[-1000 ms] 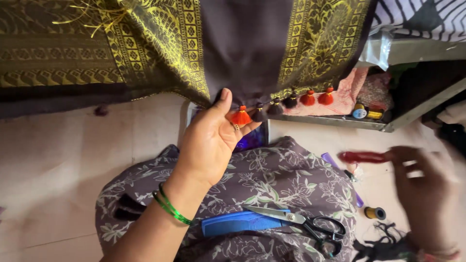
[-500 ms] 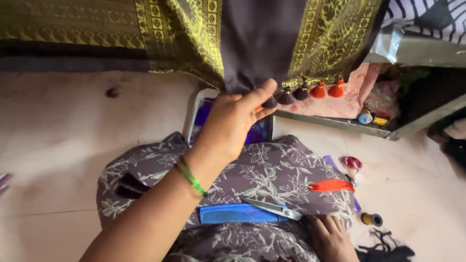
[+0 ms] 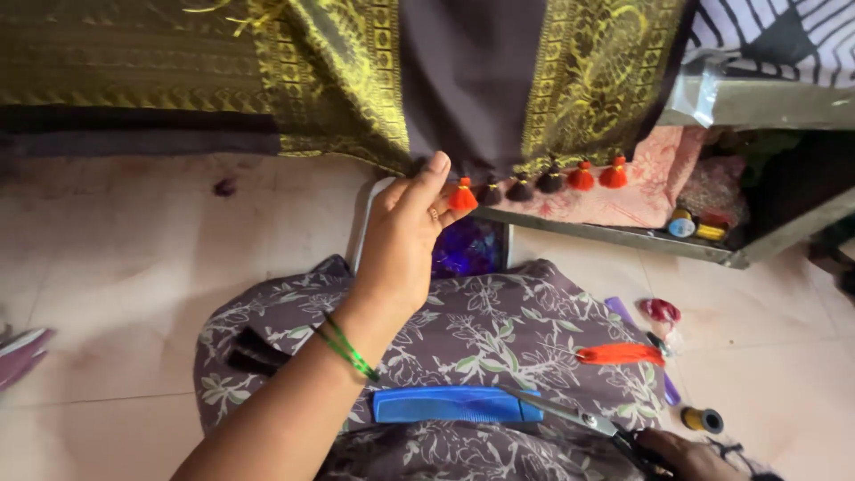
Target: Sewing and attaching decorative tassels to the border of a dark garment.
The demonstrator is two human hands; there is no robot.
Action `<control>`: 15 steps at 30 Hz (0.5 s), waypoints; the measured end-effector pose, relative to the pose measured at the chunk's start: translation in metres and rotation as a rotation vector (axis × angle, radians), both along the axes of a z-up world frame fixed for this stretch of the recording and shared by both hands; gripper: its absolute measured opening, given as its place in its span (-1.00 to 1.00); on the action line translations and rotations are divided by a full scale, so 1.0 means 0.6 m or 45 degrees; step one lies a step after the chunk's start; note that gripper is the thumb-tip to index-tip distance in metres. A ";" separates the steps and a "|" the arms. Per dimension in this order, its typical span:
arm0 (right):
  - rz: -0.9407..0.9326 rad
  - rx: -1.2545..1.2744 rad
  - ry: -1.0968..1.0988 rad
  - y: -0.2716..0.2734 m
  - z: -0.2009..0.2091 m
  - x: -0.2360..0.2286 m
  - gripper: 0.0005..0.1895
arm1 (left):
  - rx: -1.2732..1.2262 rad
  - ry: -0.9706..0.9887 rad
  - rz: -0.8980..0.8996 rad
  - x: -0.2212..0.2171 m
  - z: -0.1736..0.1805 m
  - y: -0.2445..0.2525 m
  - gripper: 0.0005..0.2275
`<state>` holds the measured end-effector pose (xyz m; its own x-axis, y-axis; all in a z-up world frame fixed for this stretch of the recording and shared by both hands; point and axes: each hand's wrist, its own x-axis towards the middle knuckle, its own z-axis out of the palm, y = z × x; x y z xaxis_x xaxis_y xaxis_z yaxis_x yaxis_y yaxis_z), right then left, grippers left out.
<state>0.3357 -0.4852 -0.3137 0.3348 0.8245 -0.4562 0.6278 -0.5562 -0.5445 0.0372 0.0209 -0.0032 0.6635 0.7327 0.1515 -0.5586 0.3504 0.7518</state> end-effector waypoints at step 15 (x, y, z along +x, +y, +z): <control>0.031 0.840 -1.565 0.398 0.567 -0.232 -0.51 | 0.138 0.387 -0.013 -0.048 0.045 0.016 -0.76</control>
<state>0.1966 -0.2465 0.0263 0.2152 0.7810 0.5863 0.8948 -0.3981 0.2019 0.0083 0.0304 0.0237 0.6974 0.7163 0.0221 -0.2996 0.2634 0.9170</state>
